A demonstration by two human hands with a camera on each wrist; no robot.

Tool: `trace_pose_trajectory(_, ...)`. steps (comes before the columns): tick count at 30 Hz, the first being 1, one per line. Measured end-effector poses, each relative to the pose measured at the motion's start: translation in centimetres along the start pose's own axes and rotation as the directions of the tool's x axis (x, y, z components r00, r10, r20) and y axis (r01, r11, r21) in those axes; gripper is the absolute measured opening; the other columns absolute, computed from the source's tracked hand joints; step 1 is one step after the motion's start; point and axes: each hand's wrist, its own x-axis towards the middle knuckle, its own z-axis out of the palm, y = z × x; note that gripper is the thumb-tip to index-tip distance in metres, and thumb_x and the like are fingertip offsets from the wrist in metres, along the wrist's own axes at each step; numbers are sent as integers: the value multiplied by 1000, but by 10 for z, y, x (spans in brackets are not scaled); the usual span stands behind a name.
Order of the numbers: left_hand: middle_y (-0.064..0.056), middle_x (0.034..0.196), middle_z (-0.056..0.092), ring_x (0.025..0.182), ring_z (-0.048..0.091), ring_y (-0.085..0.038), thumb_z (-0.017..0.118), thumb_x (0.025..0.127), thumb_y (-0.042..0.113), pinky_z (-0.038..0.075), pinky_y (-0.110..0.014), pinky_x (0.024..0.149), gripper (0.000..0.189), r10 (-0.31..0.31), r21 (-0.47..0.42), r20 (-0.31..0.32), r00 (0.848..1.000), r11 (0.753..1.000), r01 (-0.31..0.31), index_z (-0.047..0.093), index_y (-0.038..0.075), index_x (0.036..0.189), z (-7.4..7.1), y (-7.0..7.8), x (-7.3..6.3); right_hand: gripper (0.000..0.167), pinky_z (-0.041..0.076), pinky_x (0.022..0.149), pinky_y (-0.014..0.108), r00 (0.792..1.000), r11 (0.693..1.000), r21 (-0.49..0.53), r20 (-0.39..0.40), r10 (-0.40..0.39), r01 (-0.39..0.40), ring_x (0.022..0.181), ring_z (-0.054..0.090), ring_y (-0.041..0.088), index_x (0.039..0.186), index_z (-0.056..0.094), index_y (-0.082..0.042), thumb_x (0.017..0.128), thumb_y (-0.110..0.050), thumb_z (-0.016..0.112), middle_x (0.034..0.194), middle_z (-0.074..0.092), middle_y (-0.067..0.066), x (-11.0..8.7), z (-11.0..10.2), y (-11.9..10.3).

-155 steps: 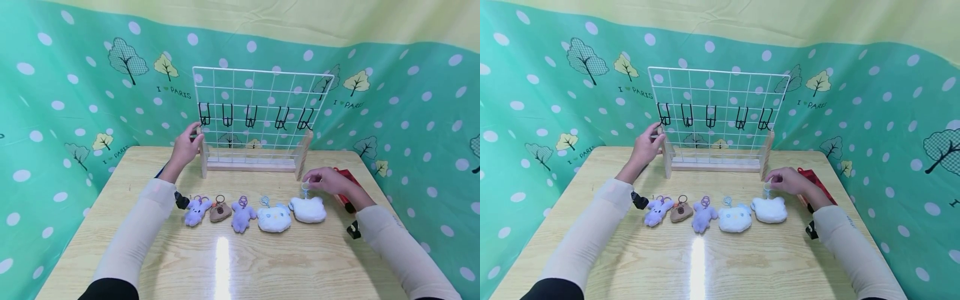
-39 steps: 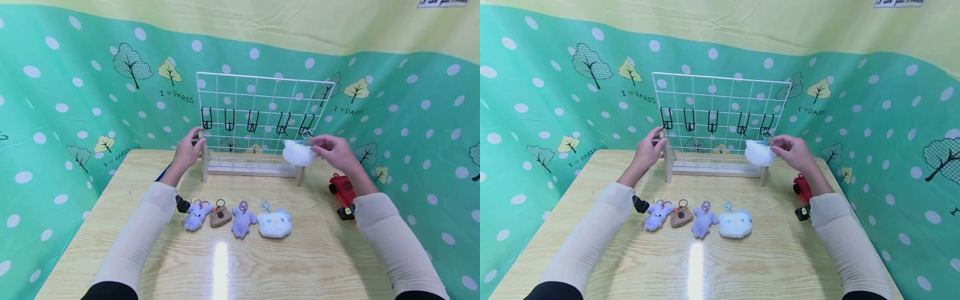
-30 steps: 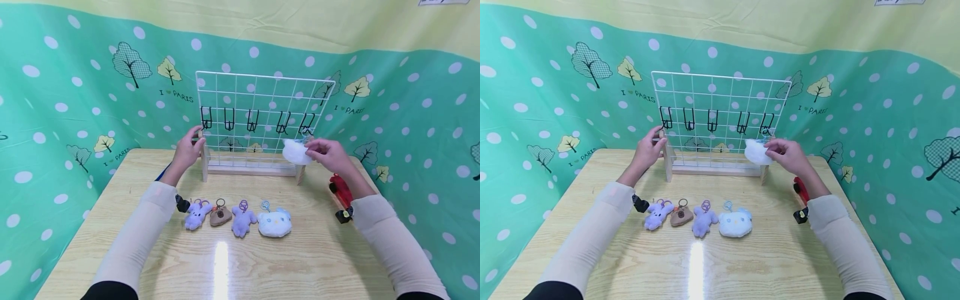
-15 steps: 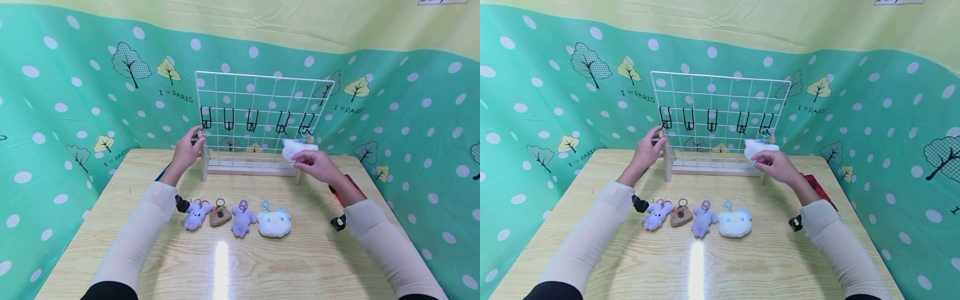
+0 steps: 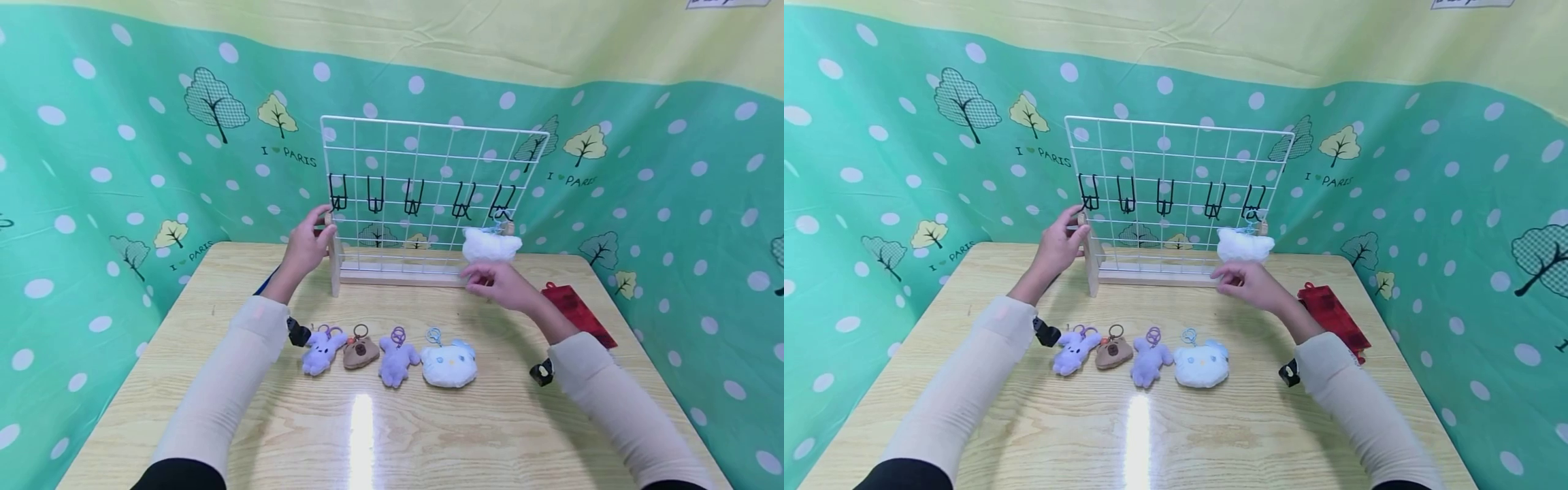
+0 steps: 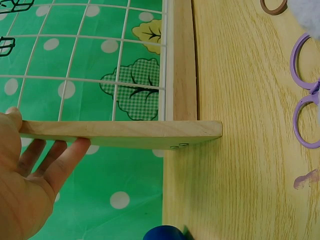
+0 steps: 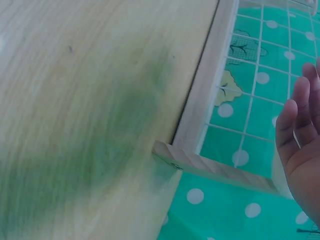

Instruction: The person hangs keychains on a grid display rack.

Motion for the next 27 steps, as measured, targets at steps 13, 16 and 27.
trace_pose_trajectory(13, -15, 148, 52, 124, 60, -36, 52, 107, 34, 67, -41, 82, 52, -2, 2, 1, 1000, 1000, 2, 35, 37, 156, 0, -1, 1, 27, 56, 68, 22, 990, 999, 37, 138, 3, -8, 81, 65, 13, 119, 70, 0, 94, -8, 72, 93, 74, 6, 2, 30, 9)
trace_pose_trajectory(16, -14, 149, 52, 124, 60, -35, 53, 107, 34, 67, -41, 82, 52, -2, -3, 4, 1000, 1000, 2, 35, 36, 156, 0, -1, 1, 25, 59, 73, 24, 983, 1000, 26, 182, -12, 7, 85, 66, 16, 118, 71, 0, 94, -7, 72, 95, 75, 8, 3, 37, 11)
trace_pose_trajectory(27, -14, 148, 51, 125, 60, -35, 51, 107, 36, 67, -43, 83, 52, -1, 20, -3, 1000, 1000, 1, 34, 36, 157, 0, -1, 1, 31, 59, 76, 24, 935, 1000, 1, 355, 19, -21, 82, 63, 11, 123, 71, -9, 93, -4, 70, 91, 71, 4, 8, 60, 23)
